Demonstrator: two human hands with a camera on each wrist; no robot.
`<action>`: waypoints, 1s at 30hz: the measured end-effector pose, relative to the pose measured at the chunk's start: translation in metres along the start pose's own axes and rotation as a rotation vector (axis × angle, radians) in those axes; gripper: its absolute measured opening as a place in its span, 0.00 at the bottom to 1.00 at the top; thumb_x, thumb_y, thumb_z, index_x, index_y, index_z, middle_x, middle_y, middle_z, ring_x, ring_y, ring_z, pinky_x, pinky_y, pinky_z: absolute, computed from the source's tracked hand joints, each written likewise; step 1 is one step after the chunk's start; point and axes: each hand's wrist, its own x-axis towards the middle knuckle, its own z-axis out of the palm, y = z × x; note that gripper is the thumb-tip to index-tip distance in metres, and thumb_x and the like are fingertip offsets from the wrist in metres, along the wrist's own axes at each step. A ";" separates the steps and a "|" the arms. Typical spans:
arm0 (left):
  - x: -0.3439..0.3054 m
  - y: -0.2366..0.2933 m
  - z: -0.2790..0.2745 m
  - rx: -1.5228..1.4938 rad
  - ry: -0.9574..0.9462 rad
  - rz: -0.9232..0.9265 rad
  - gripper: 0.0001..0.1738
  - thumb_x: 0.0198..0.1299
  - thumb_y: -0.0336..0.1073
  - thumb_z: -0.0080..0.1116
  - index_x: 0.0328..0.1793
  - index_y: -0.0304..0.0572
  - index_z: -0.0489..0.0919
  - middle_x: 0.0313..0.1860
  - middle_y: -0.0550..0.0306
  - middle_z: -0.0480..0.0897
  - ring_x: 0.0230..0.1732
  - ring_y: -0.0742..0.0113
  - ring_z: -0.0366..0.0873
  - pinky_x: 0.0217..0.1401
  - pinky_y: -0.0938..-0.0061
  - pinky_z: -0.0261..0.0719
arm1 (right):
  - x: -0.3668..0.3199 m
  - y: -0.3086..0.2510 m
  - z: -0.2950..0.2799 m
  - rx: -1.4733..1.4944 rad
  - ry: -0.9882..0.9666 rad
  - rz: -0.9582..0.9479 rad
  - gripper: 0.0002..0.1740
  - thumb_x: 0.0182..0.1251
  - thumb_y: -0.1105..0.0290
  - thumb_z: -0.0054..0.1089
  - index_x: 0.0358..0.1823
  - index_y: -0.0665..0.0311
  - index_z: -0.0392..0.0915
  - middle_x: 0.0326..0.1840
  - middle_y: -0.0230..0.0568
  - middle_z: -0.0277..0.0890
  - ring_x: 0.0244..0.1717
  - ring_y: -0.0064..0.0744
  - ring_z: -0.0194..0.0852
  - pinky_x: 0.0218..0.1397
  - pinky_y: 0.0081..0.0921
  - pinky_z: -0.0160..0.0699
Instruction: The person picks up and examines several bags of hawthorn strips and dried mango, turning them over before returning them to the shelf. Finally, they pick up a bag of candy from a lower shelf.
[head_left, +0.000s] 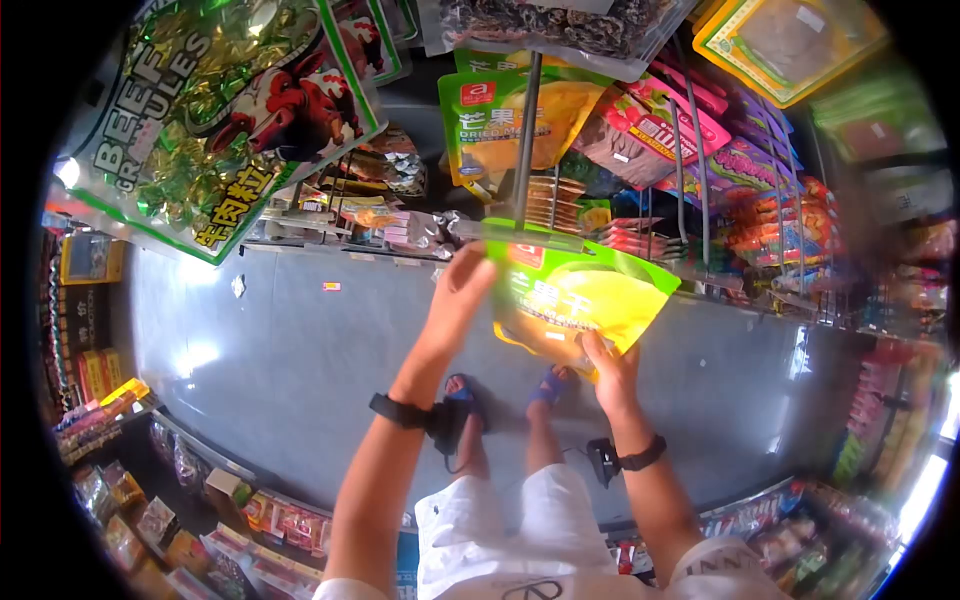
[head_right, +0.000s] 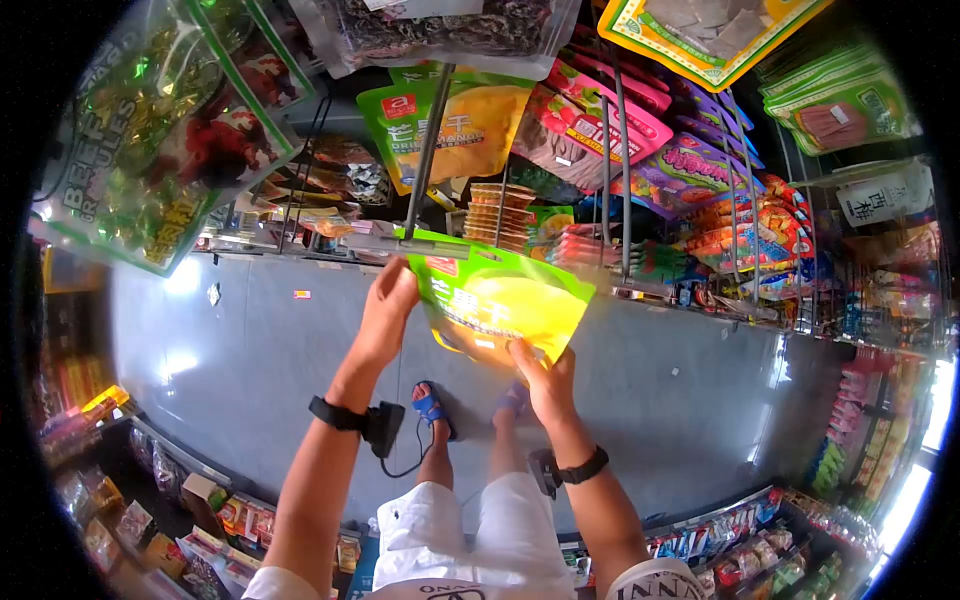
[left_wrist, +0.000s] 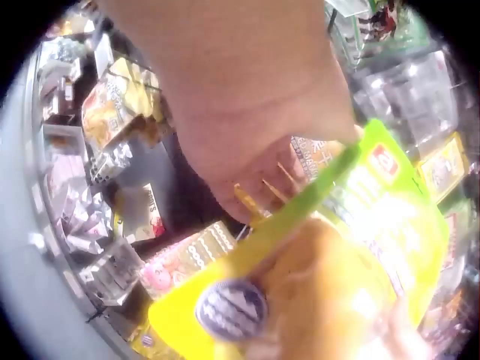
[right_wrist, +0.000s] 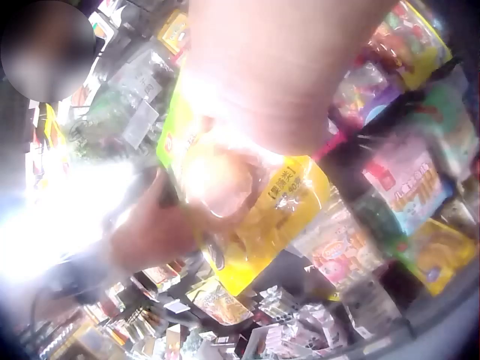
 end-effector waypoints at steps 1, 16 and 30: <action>-0.005 0.005 0.007 0.021 -0.025 0.035 0.22 0.65 0.36 0.60 0.62 0.35 0.74 0.53 0.59 0.81 0.55 0.72 0.75 0.61 0.73 0.72 | 0.004 -0.002 0.006 -0.021 -0.019 -0.001 0.14 0.65 0.69 0.64 0.49 0.68 0.80 0.42 0.33 0.82 0.40 0.21 0.77 0.43 0.20 0.74; -0.007 0.035 -0.006 0.068 0.110 0.192 0.16 0.63 0.28 0.63 0.56 0.34 0.76 0.48 0.60 0.83 0.47 0.76 0.78 0.54 0.79 0.75 | 0.050 -0.025 0.062 0.051 -0.084 -0.300 0.14 0.71 0.74 0.58 0.56 0.69 0.73 0.52 0.34 0.76 0.53 0.22 0.73 0.57 0.22 0.72; 0.011 0.039 -0.013 0.171 0.103 0.218 0.15 0.64 0.30 0.63 0.55 0.34 0.76 0.47 0.61 0.83 0.47 0.77 0.77 0.52 0.80 0.74 | 0.067 -0.026 0.076 0.054 -0.001 -0.266 0.12 0.72 0.70 0.59 0.52 0.68 0.76 0.47 0.32 0.78 0.48 0.19 0.73 0.53 0.20 0.72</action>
